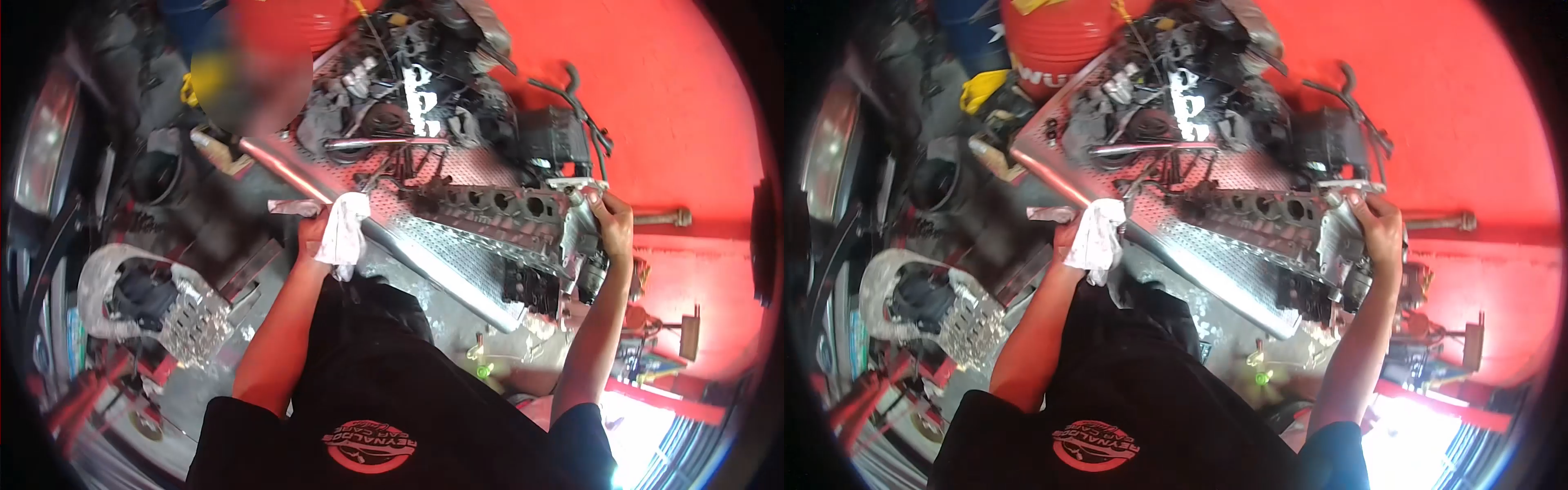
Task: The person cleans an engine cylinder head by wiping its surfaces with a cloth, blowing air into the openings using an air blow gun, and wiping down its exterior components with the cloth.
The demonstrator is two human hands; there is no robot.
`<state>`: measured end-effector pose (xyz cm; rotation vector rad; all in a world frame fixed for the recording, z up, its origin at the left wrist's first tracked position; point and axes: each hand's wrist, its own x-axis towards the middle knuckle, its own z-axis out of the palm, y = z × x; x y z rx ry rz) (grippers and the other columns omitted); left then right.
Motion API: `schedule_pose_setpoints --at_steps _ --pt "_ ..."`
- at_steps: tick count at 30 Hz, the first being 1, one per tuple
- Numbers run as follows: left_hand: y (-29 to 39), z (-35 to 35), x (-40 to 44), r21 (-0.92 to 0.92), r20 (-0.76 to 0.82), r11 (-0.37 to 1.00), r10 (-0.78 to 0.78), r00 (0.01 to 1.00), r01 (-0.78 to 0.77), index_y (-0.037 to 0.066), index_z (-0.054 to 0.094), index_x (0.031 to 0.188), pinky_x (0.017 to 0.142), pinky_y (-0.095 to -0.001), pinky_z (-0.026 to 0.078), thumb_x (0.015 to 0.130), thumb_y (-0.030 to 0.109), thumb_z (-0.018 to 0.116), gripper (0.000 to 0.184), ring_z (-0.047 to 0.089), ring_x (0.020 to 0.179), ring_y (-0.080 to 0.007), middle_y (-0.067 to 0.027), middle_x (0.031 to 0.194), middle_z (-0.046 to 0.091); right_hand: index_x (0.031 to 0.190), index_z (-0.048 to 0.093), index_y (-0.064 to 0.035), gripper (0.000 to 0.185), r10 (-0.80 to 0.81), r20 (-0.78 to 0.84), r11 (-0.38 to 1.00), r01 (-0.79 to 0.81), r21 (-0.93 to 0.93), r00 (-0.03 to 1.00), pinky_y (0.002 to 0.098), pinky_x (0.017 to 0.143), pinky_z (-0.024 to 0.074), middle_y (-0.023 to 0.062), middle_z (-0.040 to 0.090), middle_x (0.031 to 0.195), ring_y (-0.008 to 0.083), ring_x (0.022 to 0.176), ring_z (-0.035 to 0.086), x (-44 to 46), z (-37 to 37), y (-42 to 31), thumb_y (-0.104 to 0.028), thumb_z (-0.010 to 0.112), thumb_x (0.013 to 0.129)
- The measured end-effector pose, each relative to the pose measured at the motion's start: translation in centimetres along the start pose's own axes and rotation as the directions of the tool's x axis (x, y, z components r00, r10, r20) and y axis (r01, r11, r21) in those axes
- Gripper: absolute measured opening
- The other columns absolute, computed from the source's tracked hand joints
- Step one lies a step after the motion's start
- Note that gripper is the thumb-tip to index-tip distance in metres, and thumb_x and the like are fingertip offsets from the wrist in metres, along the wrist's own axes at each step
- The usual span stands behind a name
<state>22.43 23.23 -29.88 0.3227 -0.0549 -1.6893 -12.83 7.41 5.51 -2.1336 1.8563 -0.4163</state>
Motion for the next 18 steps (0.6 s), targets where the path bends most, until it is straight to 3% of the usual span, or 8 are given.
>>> schedule_pose_setpoints --at_steps 1,2,3,5,12,13,16,18 --pt "0.0 0.5 0.8 0.275 -0.309 0.961 0.071 0.948 0.017 0.000 0.065 0.106 0.072 -0.0319 0.057 0.092 0.026 0.062 0.029 0.067 0.090 -0.0164 -0.0095 0.100 0.069 0.090 0.070 0.0019 0.035 0.016 -0.010 1.000 -0.016 -0.005 1.000 0.0269 0.060 0.0365 -0.0009 0.053 0.067 0.0078 0.066 0.043 0.1 -0.2 0.2 -0.033 0.066 0.090" --pt "-0.1 1.1 2.0 0.554 -0.659 0.757 0.143 0.739 0.347 0.000 0.068 0.099 0.069 -0.0306 0.056 0.092 0.025 0.064 0.027 0.068 0.082 -0.0173 -0.0092 0.093 0.070 0.094 0.070 0.0020 0.036 0.027 0.011 0.999 -0.027 0.022 1.000 0.0254 0.059 0.0350 -0.0023 0.055 0.070 0.0067 0.066 0.043 -0.1 -0.2 0.4 -0.033 0.066 0.091" --pt "-0.8 4.6 2.4 0.747 -0.523 0.650 0.444 0.727 0.140 -0.002 0.069 0.089 0.065 -0.0327 0.053 0.092 0.027 0.066 0.029 0.068 0.070 -0.0190 -0.0119 0.084 0.070 0.098 0.070 0.0021 0.036 0.031 0.039 0.998 -0.033 0.051 0.999 0.0240 0.059 0.0334 -0.0036 0.057 0.072 0.0056 0.066 0.043 -0.2 0.0 0.6 -0.033 0.065 0.093" --pt "-2.9 7.2 5.3 0.898 -0.424 0.342 0.514 0.746 0.276 -0.001 0.066 0.081 0.055 -0.0418 0.048 0.094 0.037 0.060 0.040 0.065 0.061 -0.0251 -0.0150 0.071 0.068 0.099 0.071 0.0018 0.035 0.045 0.044 0.995 -0.049 0.083 0.998 0.0234 0.059 0.0337 -0.0031 0.058 0.072 0.0056 0.066 0.044 -0.8 0.2 -0.1 -0.032 0.065 0.092" --pt "-14.3 18.2 13.4 0.856 0.333 0.339 0.219 0.917 -0.391 0.002 0.067 0.103 0.075 -0.0421 0.053 0.082 0.012 0.065 0.023 0.068 0.081 -0.0357 -0.0173 0.083 0.069 0.102 0.069 0.0017 0.039 0.093 0.018 0.964 -0.095 0.247 0.995 0.0262 0.074 0.0453 0.0036 0.068 0.084 0.0102 0.079 0.057 -2.7 0.4 0.0 -0.033 0.072 0.087" --pt "-14.8 18.0 13.3 0.801 0.414 0.295 0.355 0.838 -0.520 0.002 0.065 0.109 0.080 -0.0419 0.053 0.078 0.010 0.067 0.032 0.067 0.086 -0.0375 -0.0186 0.087 0.068 0.104 0.069 0.0017 0.040 0.093 0.031 0.973 -0.097 0.207 0.995 0.0270 0.076 0.0459 0.0040 0.068 0.085 0.0107 0.082 0.058 -2.9 0.1 -0.2 -0.034 0.073 0.086" --pt "-13.7 16.2 14.5 0.855 0.389 0.277 0.214 0.896 -0.438 0.004 0.069 0.101 0.078 -0.0417 0.053 0.079 0.015 0.069 0.024 0.068 0.086 -0.0356 -0.0188 0.089 0.069 0.108 0.068 0.0015 0.049 0.036 0.025 0.989 -0.039 0.141 0.999 0.0293 0.078 0.0464 0.0048 0.069 0.089 0.0127 0.084 0.059 -3.7 0.1 0.1 -0.039 0.076 0.082" --pt "-13.5 15.5 15.9 0.813 0.283 0.527 0.018 0.959 -0.249 0.005 0.071 0.096 0.076 -0.0419 0.053 0.083 0.018 0.068 0.019 0.068 0.085 -0.0339 -0.0181 0.089 0.070 0.108 0.068 0.0021 0.051 0.074 0.005 0.974 -0.073 0.214 0.997 0.0297 0.076 0.0459 0.0056 0.069 0.091 0.0131 0.082 0.059 -4.4 0.4 -0.1 -0.040 0.077 0.081"
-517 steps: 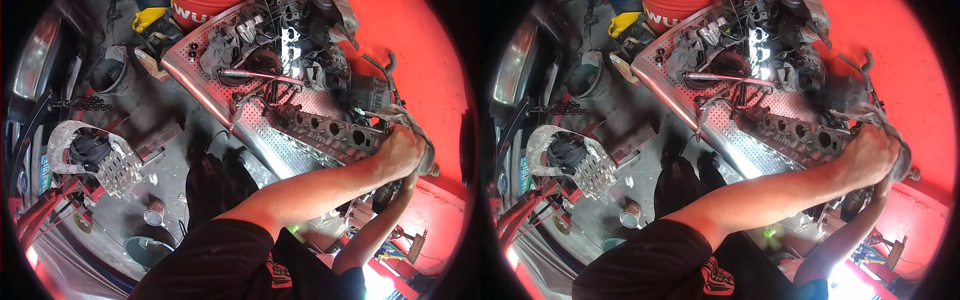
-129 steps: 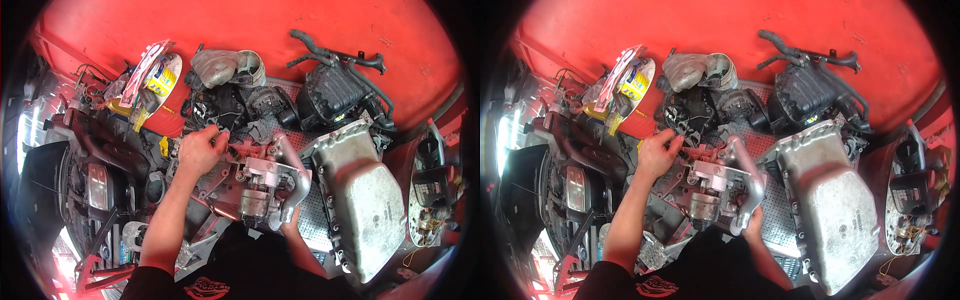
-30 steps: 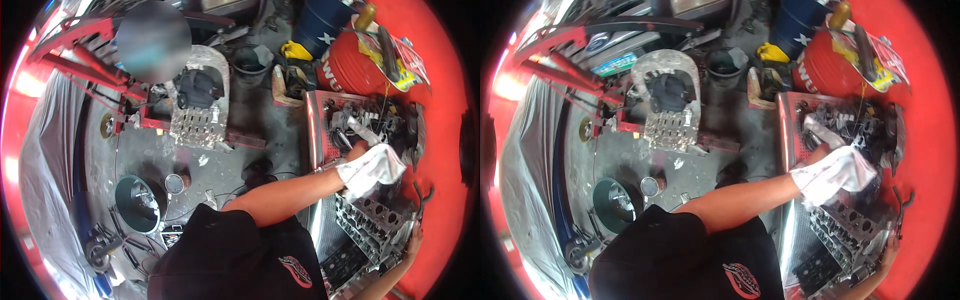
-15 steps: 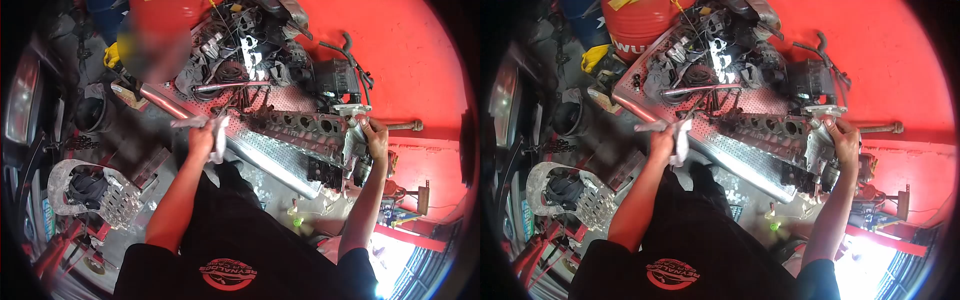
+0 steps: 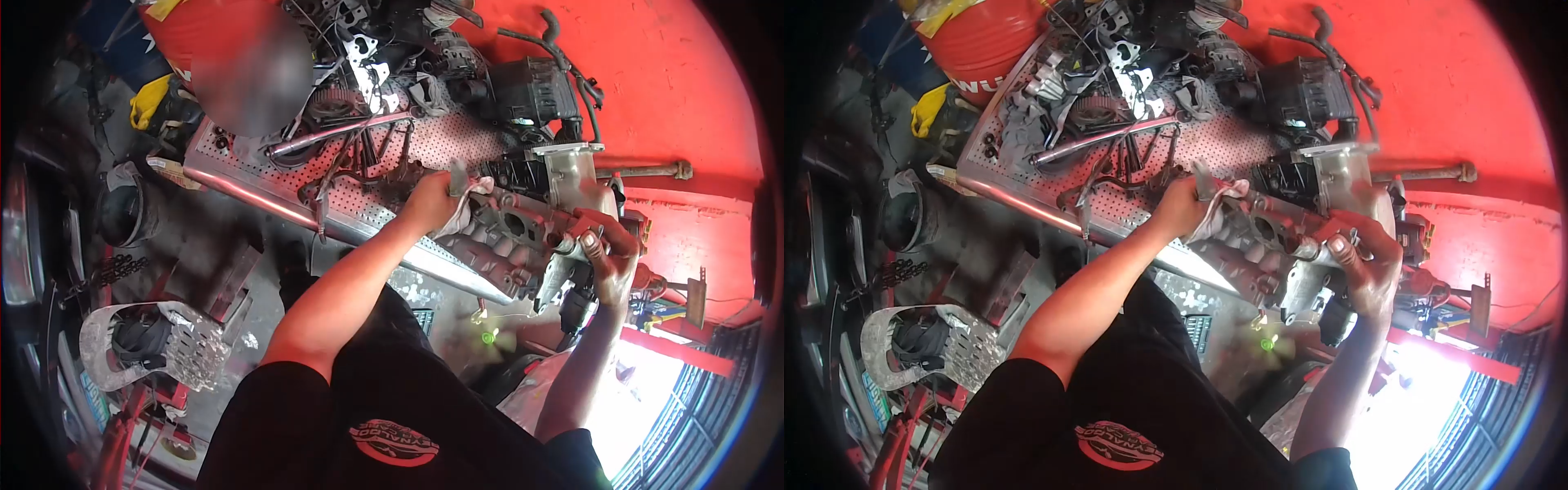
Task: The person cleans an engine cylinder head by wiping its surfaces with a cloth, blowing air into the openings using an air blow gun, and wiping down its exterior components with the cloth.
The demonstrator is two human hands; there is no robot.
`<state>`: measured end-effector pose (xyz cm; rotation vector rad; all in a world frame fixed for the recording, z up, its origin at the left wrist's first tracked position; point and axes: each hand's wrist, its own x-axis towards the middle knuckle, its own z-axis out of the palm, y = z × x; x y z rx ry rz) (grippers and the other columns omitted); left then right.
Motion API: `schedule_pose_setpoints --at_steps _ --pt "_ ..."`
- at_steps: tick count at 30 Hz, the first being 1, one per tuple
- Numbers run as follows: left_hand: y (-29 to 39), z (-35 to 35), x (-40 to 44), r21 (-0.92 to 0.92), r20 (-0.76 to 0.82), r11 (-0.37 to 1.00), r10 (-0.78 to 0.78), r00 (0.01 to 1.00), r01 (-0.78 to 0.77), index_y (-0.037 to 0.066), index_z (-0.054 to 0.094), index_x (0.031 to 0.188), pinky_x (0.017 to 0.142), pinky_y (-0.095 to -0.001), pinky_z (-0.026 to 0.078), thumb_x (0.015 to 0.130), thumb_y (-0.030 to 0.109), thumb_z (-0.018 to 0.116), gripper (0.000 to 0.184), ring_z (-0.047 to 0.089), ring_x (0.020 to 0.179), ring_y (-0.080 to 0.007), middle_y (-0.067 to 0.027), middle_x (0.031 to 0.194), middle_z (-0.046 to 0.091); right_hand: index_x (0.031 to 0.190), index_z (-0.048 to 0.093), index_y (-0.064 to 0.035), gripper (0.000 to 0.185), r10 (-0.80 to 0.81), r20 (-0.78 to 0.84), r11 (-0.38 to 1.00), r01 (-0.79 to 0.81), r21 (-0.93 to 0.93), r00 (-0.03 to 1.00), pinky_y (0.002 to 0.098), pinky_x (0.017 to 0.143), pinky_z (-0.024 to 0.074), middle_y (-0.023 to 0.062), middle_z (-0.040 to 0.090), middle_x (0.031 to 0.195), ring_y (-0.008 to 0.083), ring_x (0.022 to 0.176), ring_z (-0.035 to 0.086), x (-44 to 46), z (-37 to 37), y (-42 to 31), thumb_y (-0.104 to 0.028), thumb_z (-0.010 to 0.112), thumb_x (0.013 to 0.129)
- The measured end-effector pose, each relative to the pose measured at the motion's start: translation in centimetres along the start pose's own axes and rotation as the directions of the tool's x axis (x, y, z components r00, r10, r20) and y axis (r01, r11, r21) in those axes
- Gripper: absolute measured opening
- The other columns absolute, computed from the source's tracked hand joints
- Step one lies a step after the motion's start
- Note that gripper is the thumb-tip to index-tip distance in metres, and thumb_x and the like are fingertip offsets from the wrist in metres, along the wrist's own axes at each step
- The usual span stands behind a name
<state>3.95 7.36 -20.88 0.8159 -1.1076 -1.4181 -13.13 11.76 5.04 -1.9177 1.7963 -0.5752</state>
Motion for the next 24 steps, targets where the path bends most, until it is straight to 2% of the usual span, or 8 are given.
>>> schedule_pose_setpoints --at_steps 2,8,12,13,14,20,22,24 --pt "0.7 1.0 -0.2 0.090 0.003 0.981 -0.176 0.984 0.175 0.004 0.070 0.097 0.074 -0.0412 0.053 0.086 0.020 0.067 0.020 0.069 0.083 -0.0330 -0.0173 0.087 0.070 0.108 0.068 0.0028 0.052 -0.024 -0.011 0.999 0.023 -0.045 1.000 0.0299 0.076 0.0460 0.0063 0.069 0.092 0.0140 0.083 0.059 -0.1 -0.1 -0.2 -0.040 0.077 0.081" --pt "-1.9 -3.0 1.0 0.533 0.118 0.827 0.139 0.983 -0.181 0.011 0.072 0.099 0.073 -0.0412 0.051 0.085 0.017 0.065 0.016 0.068 0.084 -0.0323 -0.0171 0.086 0.069 0.103 0.069 0.0050 0.054 -0.127 -0.031 0.986 0.123 -0.113 0.991 0.0305 0.073 0.0470 0.0109 0.068 0.087 0.0186 0.088 0.058 -0.5 0.1 0.0 -0.042 0.078 0.078" --pt "2.0 -1.0 -0.3 0.088 -0.045 0.925 -0.367 0.929 0.369 0.010 0.072 0.103 0.081 -0.0395 0.050 0.080 0.003 0.058 0.028 0.067 0.091 -0.0296 -0.0133 0.088 0.070 0.103 0.069 0.0051 0.055 -0.114 -0.007 0.987 0.113 -0.115 0.993 0.0297 0.070 0.0462 0.0098 0.067 0.085 0.0168 0.082 0.057 0.0 0.0 0.0 -0.043 0.078 0.078" --pt "0.7 1.2 -0.8 0.154 0.023 0.968 0.198 0.980 -0.199 0.009 0.071 0.106 0.085 -0.0401 0.050 0.081 0.005 0.061 0.027 0.067 0.096 -0.0303 -0.0120 0.096 0.070 0.104 0.069 0.0048 0.055 -0.119 -0.019 0.987 0.117 -0.108 0.993 0.0291 0.068 0.0454 0.0088 0.066 0.083 0.0159 0.079 0.057 0.1 0.1 -0.1 -0.044 0.078 0.078" --pt "-0.9 1.4 -1.5 0.335 0.025 0.906 0.264 0.964 -0.257 0.010 0.070 0.109 0.087 -0.0394 0.049 0.083 0.012 0.067 0.026 0.066 0.099 -0.0306 -0.0127 0.104 0.069 0.103 0.069 0.0041 0.055 -0.065 0.006 0.985 0.065 -0.159 0.998 0.0279 0.064 0.0432 0.0068 0.062 0.079 0.0147 0.075 0.055 0.2 -0.2 -1.0 -0.045 0.077 0.079" --pt "-2.0 -2.9 -0.4 0.426 0.022 0.905 -0.016 1.000 0.005 0.013 0.071 0.107 0.084 -0.0377 0.051 0.086 0.015 0.065 0.022 0.067 0.094 -0.0312 -0.0161 0.101 0.070 0.109 0.068 0.0026 0.058 -0.069 0.046 0.980 0.077 -0.182 0.997 0.0301 0.079 0.0414 0.0070 0.066 0.088 0.0139 0.084 0.057 0.2 -0.5 -0.1 -0.049 0.070 0.083" --pt "-5.7 -3.8 -1.4 0.267 -0.204 0.879 -0.348 0.915 0.394 0.012 0.072 0.104 0.074 -0.0414 0.054 0.089 0.019 0.064 0.018 0.069 0.078 -0.0313 -0.0164 0.092 0.071 0.110 0.068 0.0038 0.062 -0.070 0.049 0.978 0.079 -0.195 0.996 0.0335 0.086 0.0431 0.0110 0.069 0.097 0.0175 0.089 0.060 0.1 -0.5 0.1 -0.052 0.069 0.083" --pt "-11.5 -7.6 -3.8 -0.383 -0.310 0.871 -0.436 0.845 0.308 0.006 0.071 0.095 0.062 -0.0399 0.055 0.089 0.025 0.066 0.021 0.069 0.066 -0.0262 -0.0145 0.083 0.071 0.102 0.068 0.0078 0.070 -0.150 0.008 0.963 0.148 -0.225 0.989 0.0378 0.081 0.0510 0.0193 0.069 0.096 0.0281 0.091 0.067 0.2 -0.3 0.3 -0.058 0.070 0.080"
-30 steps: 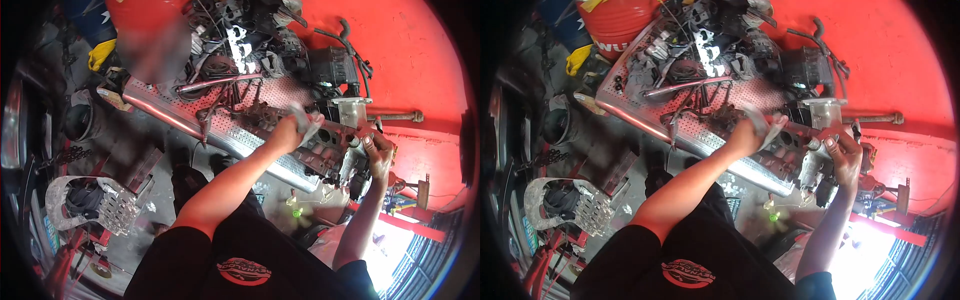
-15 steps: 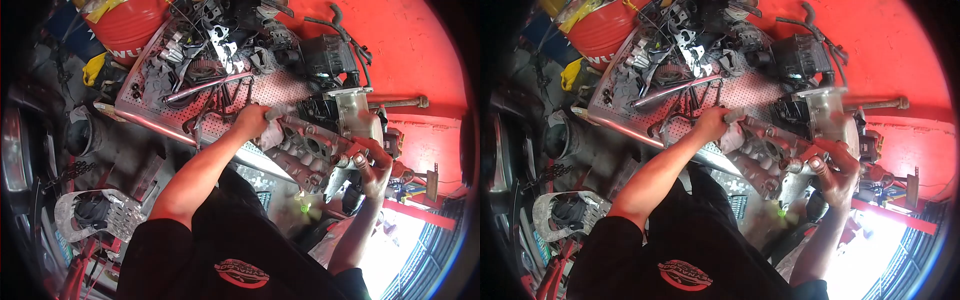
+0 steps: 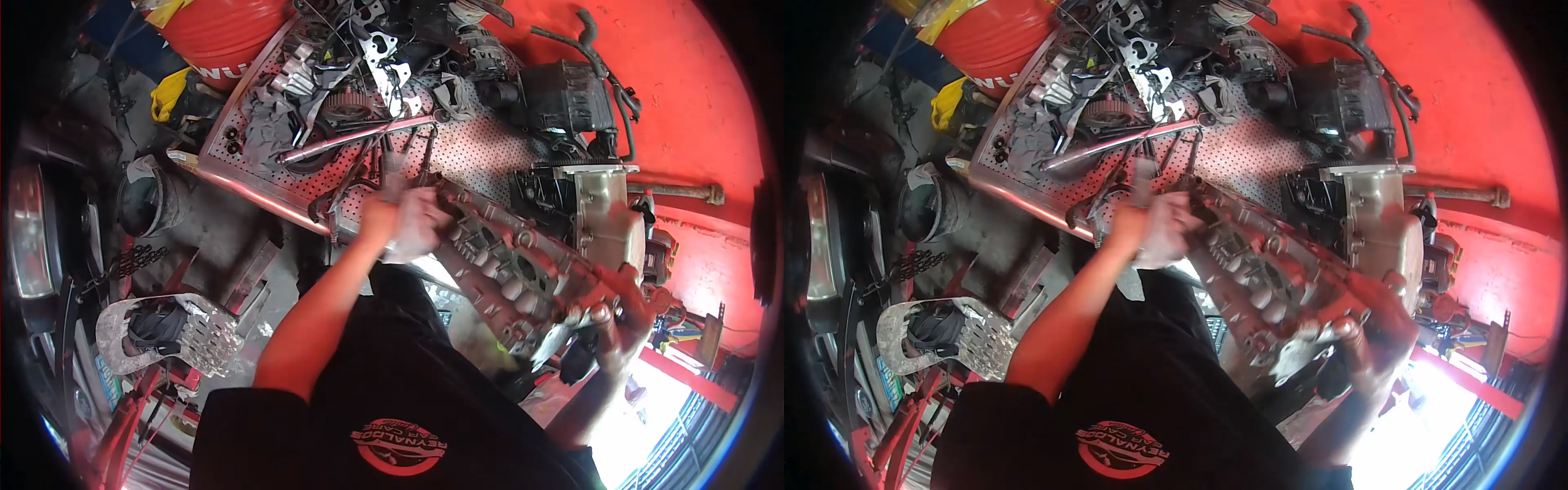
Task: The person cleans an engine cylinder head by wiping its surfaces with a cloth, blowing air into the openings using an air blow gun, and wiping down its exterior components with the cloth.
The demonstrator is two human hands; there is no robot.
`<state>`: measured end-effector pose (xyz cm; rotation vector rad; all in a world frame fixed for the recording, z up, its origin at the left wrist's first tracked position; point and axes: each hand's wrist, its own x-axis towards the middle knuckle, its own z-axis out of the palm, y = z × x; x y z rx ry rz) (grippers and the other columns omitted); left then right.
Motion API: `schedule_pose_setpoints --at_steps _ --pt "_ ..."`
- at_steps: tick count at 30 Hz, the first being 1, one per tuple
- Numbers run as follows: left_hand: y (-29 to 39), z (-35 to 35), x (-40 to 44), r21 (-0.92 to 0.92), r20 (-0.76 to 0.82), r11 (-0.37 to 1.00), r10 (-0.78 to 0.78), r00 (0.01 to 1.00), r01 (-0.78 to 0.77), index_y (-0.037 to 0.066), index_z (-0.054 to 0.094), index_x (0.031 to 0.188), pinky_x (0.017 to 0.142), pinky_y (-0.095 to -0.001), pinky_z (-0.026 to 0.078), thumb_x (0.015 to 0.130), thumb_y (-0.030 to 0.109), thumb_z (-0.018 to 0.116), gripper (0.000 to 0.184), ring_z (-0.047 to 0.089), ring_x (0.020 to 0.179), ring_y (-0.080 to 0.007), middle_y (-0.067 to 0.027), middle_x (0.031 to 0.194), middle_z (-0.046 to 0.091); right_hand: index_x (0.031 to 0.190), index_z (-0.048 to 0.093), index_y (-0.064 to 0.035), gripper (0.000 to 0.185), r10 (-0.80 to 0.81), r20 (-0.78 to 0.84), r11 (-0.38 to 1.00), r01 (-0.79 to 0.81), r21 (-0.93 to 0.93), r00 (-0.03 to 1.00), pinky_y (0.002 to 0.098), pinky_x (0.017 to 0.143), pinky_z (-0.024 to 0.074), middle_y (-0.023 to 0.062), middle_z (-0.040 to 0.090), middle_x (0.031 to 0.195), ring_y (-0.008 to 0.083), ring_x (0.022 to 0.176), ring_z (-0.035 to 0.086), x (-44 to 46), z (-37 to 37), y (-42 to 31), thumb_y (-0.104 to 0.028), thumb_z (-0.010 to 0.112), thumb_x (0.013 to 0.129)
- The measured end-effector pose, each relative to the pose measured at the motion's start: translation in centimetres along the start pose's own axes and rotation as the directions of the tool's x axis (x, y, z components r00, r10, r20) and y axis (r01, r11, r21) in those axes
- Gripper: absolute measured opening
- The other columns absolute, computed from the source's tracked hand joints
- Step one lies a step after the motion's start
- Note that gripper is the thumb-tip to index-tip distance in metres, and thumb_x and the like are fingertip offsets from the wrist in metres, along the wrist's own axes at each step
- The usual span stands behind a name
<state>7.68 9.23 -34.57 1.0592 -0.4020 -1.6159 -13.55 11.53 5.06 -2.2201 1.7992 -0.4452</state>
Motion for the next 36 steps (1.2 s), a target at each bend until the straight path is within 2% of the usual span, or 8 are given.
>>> schedule_pose_setpoints --at_steps 2,5,7,9,12,14,31,36 --pt "4.0 -3.0 -2.2 0.022 -0.349 0.997 -0.061 0.935 0.073 0.001 0.070 0.087 0.057 -0.0364 0.055 0.088 0.030 0.068 0.028 0.069 0.065 -0.0219 -0.0122 0.080 0.071 0.105 0.068 0.0056 0.069 -0.019 0.058 1.000 0.020 -0.018 0.998 0.0401 0.090 0.0481 0.0187 0.070 0.101 0.0285 0.098 0.066 0.0 -0.3 0.5 -0.059 0.066 0.082" --pt "11.1 -3.2 -4.3 -0.626 0.025 0.777 -0.065 0.998 0.067 -0.002 0.069 0.086 0.057 -0.0329 0.055 0.087 0.030 0.071 0.031 0.070 0.067 -0.0200 -0.0118 0.079 0.071 0.104 0.067 0.0063 0.065 -0.070 0.111 0.997 0.074 -0.038 0.991 0.0434 0.092 0.0487 0.0220 0.068 0.102 0.0342 0.099 0.066 0.6 -0.5 0.9 -0.056 0.066 0.084" --pt "12.9 0.4 -4.2 0.491 -0.500 0.860 0.149 0.853 0.138 0.001 0.070 0.090 0.063 -0.0390 0.056 0.085 0.026 0.071 0.025 0.070 0.068 -0.0236 -0.0141 0.084 0.071 0.105 0.066 0.0062 0.063 -0.085 0.144 0.996 0.087 -0.009 0.986 0.0442 0.093 0.0485 0.0230 0.067 0.103 0.0356 0.100 0.065 1.2 -1.0 0.6 -0.054 0.065 0.085" --pt "10.4 4.1 -1.5 0.672 -0.285 0.741 0.280 0.917 -0.017 0.005 0.071 0.098 0.080 -0.0422 0.054 0.078 0.020 0.074 0.025 0.069 0.085 -0.0340 -0.0186 0.094 0.070 0.108 0.063 0.0054 0.060 -0.097 0.243 0.995 0.100 -0.001 0.965 0.0454 0.094 0.0482 0.0244 0.066 0.107 0.0372 0.102 0.064 1.8 -1.4 0.9 -0.051 0.065 0.087" --pt "5.7 8.2 2.7 0.739 -0.025 0.628 0.389 0.921 -0.245 0.003 0.069 0.102 0.084 -0.0431 0.052 0.080 0.020 0.071 0.028 0.066 0.095 -0.0369 -0.0231 0.096 0.068 0.109 0.061 0.0045 0.059 -0.114 0.274 0.990 0.132 -0.046 0.955 0.0462 0.095 0.0476 0.0248 0.064 0.108 0.0375 0.102 0.063 2.3 -1.7 1.2 -0.050 0.065 0.087" --pt "3.6 9.5 4.0 0.655 0.190 0.752 -0.070 0.979 -0.073 0.001 0.069 0.102 0.082 -0.0438 0.052 0.079 0.023 0.071 0.032 0.066 0.092 -0.0385 -0.0239 0.094 0.068 0.108 0.060 0.0042 0.059 -0.090 0.312 0.991 0.115 -0.064 0.946 0.0479 0.096 0.0465 0.0244 0.064 0.108 0.0379 0.101 0.063 2.6 -1.7 1.2 -0.050 0.066 0.086" --pt "6.3 11.7 10.4 0.945 0.239 0.316 -0.487 0.840 -0.086 0.002 0.071 0.098 0.078 -0.0424 0.052 0.077 0.007 0.064 0.023 0.069 0.082 -0.0335 -0.0235 0.085 0.068 0.100 0.063 -0.0056 0.043 -0.242 0.188 0.964 0.258 -0.069 0.952 0.0570 0.085 0.0517 0.0151 0.068 0.090 0.0341 0.083 0.068 0.6 -0.5 1.0 -0.046 0.065 0.087" --pt "7.0 11.5 8.7 0.887 0.329 0.443 -0.418 0.847 -0.126 -0.002 0.068 0.100 0.079 -0.0449 0.051 0.076 0.004 0.064 0.025 0.068 0.088 -0.0361 -0.0267 0.089 0.067 0.109 0.061 -0.0016 0.051 -0.282 0.254 0.956 0.292 -0.005 0.925 0.0585 0.087 0.0494 0.0194 0.067 0.095 0.0374 0.088 0.067 0.7 -1.3 1.8 -0.048 0.062 0.089"
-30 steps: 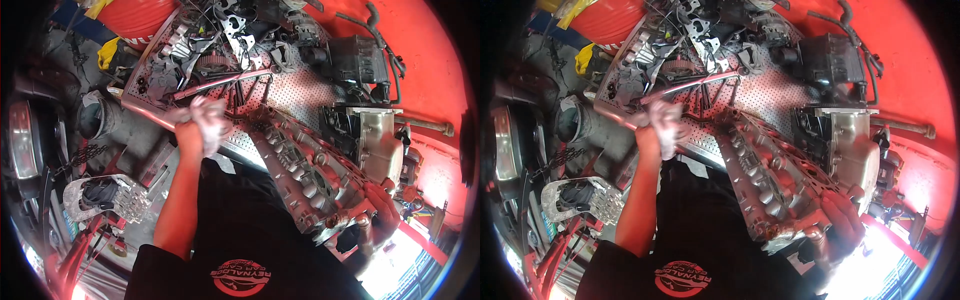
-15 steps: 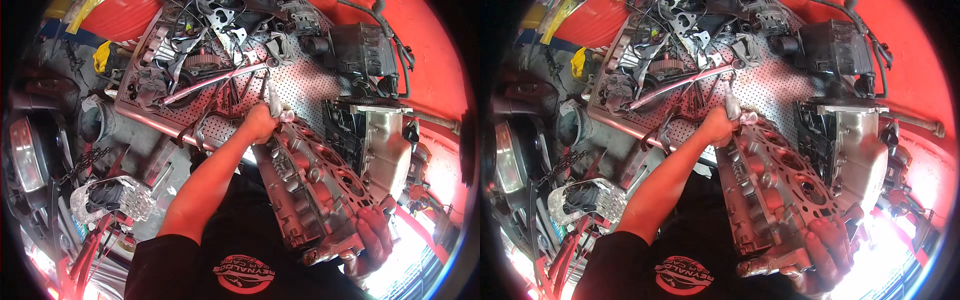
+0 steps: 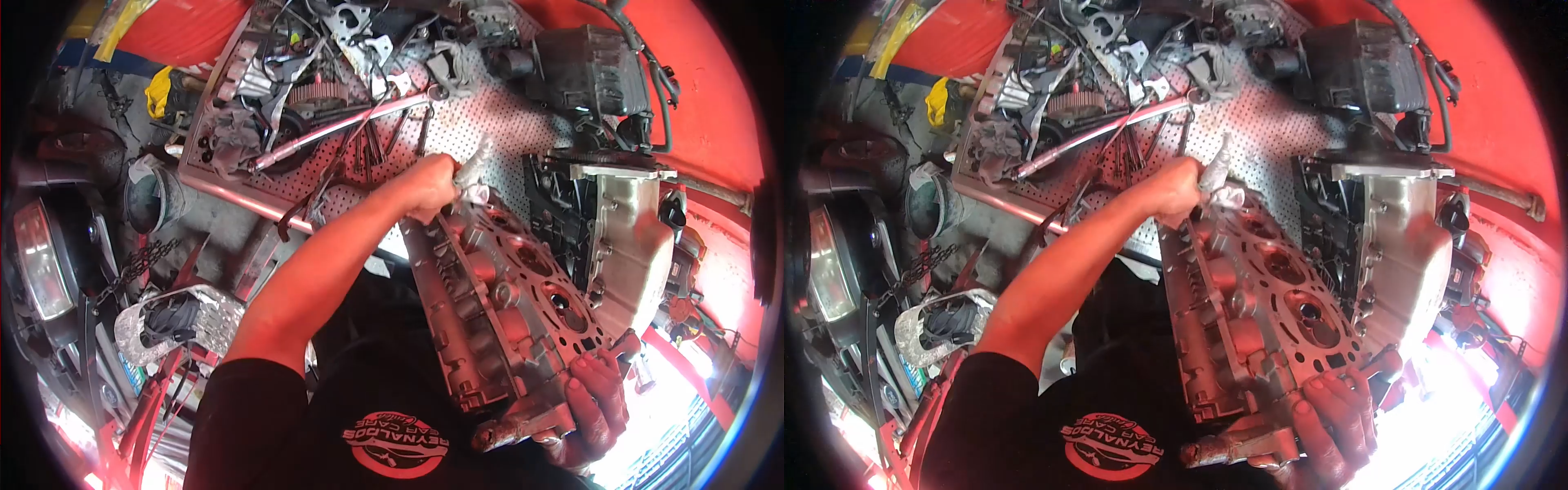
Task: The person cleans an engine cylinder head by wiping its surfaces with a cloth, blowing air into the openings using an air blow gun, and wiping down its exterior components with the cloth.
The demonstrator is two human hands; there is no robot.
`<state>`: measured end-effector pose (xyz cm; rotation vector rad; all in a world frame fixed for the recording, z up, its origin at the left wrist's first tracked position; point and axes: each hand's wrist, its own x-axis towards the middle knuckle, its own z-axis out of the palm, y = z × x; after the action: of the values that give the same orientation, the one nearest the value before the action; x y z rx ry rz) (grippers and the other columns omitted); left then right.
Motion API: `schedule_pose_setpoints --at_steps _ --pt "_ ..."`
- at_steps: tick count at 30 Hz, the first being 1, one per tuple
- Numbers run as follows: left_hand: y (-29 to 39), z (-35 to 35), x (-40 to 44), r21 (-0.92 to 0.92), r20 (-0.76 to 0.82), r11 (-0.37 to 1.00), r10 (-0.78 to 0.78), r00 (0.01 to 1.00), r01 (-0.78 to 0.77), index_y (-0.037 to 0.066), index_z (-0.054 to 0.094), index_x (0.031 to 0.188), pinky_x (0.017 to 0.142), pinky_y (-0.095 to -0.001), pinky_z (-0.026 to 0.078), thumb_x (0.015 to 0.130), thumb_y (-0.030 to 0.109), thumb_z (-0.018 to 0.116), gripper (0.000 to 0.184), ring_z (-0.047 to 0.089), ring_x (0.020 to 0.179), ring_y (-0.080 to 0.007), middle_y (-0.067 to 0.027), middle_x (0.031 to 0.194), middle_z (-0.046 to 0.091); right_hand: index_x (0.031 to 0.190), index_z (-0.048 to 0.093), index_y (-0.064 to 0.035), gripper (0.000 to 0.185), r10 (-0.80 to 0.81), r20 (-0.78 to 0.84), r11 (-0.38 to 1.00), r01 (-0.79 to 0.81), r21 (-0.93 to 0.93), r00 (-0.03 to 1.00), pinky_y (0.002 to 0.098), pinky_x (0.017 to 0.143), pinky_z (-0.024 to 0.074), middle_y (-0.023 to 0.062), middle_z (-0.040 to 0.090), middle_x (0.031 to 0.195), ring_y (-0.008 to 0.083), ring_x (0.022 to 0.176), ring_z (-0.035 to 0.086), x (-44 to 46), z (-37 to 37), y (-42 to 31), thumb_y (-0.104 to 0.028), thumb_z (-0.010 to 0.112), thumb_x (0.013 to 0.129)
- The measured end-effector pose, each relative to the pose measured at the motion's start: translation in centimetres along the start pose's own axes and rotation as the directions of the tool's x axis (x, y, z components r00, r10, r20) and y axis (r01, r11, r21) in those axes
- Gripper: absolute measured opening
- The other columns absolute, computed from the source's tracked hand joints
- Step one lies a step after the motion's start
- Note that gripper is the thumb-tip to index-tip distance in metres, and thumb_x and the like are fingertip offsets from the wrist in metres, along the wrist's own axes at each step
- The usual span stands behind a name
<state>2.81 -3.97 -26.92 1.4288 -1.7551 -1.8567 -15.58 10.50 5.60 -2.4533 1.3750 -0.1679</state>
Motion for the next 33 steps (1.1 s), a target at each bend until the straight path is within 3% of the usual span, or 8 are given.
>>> schedule_pose_setpoints --at_steps 5,7,9,23,26,28,29,33 --pt "1.7 -0.6 1.3 0.132 -0.062 0.991 -0.001 0.998 0.009 0.005 0.070 0.104 0.075 -0.0441 0.053 0.079 0.007 0.059 0.027 0.070 0.081 -0.0277 -0.0209 0.085 0.069 0.108 0.061 -0.0020 0.049 -0.010 0.001 1.000 0.010 -0.014 1.000 0.0588 0.087 0.0494 0.0190 0.067 0.094 0.0372 0.088 0.067 1.1 0.0 -0.5 -0.047 0.062 0.089" --pt "5.1 1.5 -0.6 -0.493 0.041 0.802 0.409 0.912 -0.337 0.008 0.069 0.105 0.081 -0.0379 0.050 0.085 0.029 0.066 0.028 0.067 0.092 -0.0251 -0.0133 0.096 0.069 0.108 0.061 -0.0022 0.048 -0.005 0.007 1.000 0.006 -0.011 1.000 0.0590 0.086 0.0494 0.0188 0.067 0.094 0.0371 0.088 0.067 1.4 0.3 -0.5 -0.046 0.063 0.089" --pt "9.5 2.4 -5.2 -0.138 -0.028 0.751 0.649 0.760 -0.646 0.009 0.067 0.097 0.085 -0.0421 0.048 0.084 0.033 0.067 0.028 0.064 0.089 -0.0292 -0.0098 0.093 0.065 0.108 0.060 -0.0024 0.047 0.001 0.016 1.000 -0.001 -0.006 1.000 0.0591 0.086 0.0494 0.0186 0.067 0.094 0.0370 0.087 0.067 1.5 0.3 -0.5 -0.045 0.063 0.089" --pt "-0.9 1.4 9.0 0.376 0.348 0.919 -0.023 0.937 -0.117 0.003 0.071 0.102 0.089 -0.0421 0.051 0.080 0.031 0.062 0.036 0.065 0.100 -0.0338 -0.0209 0.108 0.068 0.108 0.060 -0.0036 0.042 0.063 -0.004 0.998 -0.063 0.002 0.998 0.0601 0.086 0.0495 0.0174 0.067 0.092 0.0363 0.086 0.067 1.9 -0.1 -0.5 -0.041 0.064 0.089" --pt "0.5 -0.4 10.3 0.375 -0.057 0.922 -0.080 0.995 0.095 0.000 0.071 0.098 0.081 -0.0409 0.054 0.080 0.022 0.062 0.029 0.069 0.091 -0.0340 -0.0217 0.102 0.069 0.108 0.060 -0.0039 0.040 0.102 -0.008 0.995 -0.102 0.010 0.995 0.0604 0.085 0.0495 0.0171 0.067 0.092 0.0362 0.086 0.067 2.1 -0.2 -0.8 -0.040 0.064 0.089" --pt "-0.6 -1.4 13.1 0.031 -0.315 0.975 -0.201 0.928 0.222 -0.004 0.070 0.096 0.076 -0.0400 0.056 0.081 0.016 0.062 0.026 0.070 0.083 -0.0321 -0.0199 0.093 0.071 0.106 0.060 -0.0049 0.034 0.133 -0.026 0.991 -0.133 -0.013 0.991 0.0608 0.085 0.0496 0.0160 0.066 0.090 0.0353 0.084 0.067 1.8 -0.1 -1.2 -0.035 0.065 0.090" --pt "-0.7 -1.2 13.7 -0.640 -0.117 0.746 -0.335 0.935 0.187 -0.006 0.069 0.095 0.073 -0.0396 0.056 0.081 0.012 0.062 0.023 0.069 0.078 -0.0312 -0.0170 0.087 0.071 0.104 0.061 -0.0059 0.028 0.146 -0.029 0.989 -0.147 -0.023 0.989 0.0611 0.084 0.0498 0.0149 0.066 0.088 0.0344 0.083 0.067 1.7 0.1 -1.3 -0.029 0.065 0.090" --pt "-2.2 7.8 15.2 0.141 0.197 0.971 0.162 0.967 -0.191 0.000 0.066 0.107 0.083 -0.0402 0.052 0.092 0.036 0.059 0.040 0.066 0.091 -0.0273 -0.0146 0.096 0.069 0.101 0.060 -0.0067 0.020 0.090 -0.074 0.996 -0.091 -0.012 0.993 0.0594 0.084 0.0508 0.0138 0.066 0.087 0.0323 0.081 0.067 0.9 0.5 -0.6 -0.022 0.065 0.089"
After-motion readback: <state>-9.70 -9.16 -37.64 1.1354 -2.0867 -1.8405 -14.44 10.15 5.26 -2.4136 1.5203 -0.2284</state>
